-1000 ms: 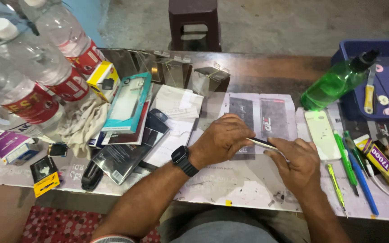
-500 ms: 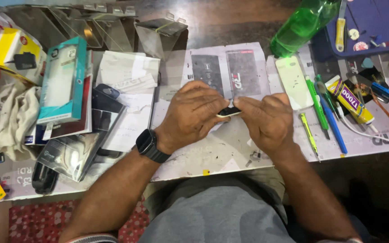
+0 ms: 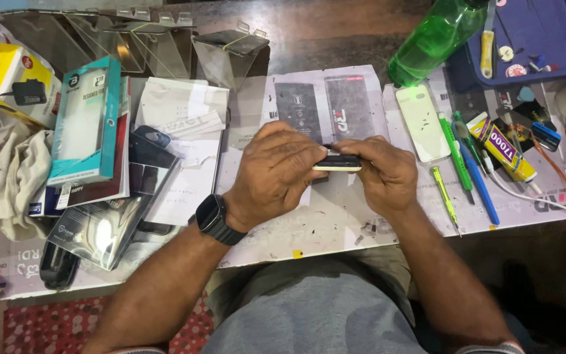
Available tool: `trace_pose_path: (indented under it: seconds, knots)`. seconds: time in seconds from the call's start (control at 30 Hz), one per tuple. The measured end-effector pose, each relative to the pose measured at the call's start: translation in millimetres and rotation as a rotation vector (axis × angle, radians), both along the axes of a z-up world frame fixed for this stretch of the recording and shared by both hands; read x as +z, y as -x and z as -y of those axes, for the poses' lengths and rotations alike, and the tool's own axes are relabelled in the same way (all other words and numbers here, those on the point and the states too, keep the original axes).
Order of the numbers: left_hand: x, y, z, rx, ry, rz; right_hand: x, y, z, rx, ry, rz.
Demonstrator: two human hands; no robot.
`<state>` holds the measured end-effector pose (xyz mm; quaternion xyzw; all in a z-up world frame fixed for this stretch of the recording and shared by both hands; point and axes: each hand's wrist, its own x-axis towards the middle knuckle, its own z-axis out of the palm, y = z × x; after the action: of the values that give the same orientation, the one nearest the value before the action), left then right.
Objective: The person disassembles and repairs a mobile phone by cleaning parts with a small brush, manipulating the internal circuitry, and fitting the screen and casing back together on a workbench.
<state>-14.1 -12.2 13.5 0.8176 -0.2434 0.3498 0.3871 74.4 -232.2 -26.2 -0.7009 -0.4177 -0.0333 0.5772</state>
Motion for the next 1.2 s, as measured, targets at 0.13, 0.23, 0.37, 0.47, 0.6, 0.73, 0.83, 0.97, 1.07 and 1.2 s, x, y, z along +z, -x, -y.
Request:
trace_pose_path:
  seconds: [0.13, 0.23, 0.37, 0.47, 0.6, 0.73, 0.83, 0.97, 1.07, 1.2]
  knots:
    - [-3, 1, 1, 0.072, 0.135, -0.042, -2, -3, -2, -0.072, 0.071, 0.072]
    - [-4, -1, 0, 0.136, 0.282, -0.139, -1, -1, -2, -0.082, 0.096, 0.023]
    - [-16, -5, 2, 0.149, 0.494, -0.338, 7, 1, -1, -0.019, 0.093, -0.071]
    - [-27, -15, 7, 0.170, 0.816, -0.520, 29, 5, -10, -0.022, 0.133, 0.165]
    - [-31, -21, 7, 0.227, 1.032, -0.738, 50, 12, -18, -0.037, 0.308, 0.625]
    - [-24, -20, 5, 0.231, 0.914, -0.887, 35, 8, -19, 0.003, 0.375, 0.538]
    - [-18, -17, 0, 0.296, 0.629, -0.942, 22, 3, -14, 0.023, 0.338, 0.525]
    - [-1, -10, -7, 0.385, 0.106, -0.770, 16, -2, -12, 0.002, 0.292, 0.328]
    - [4, -10, -9, 0.362, -0.169, -0.354, 16, -3, -8, -0.023, 0.288, 0.210]
    - [-8, -20, -12, 0.089, -0.185, -0.292, 18, -4, -11, -0.011, 0.296, 0.228]
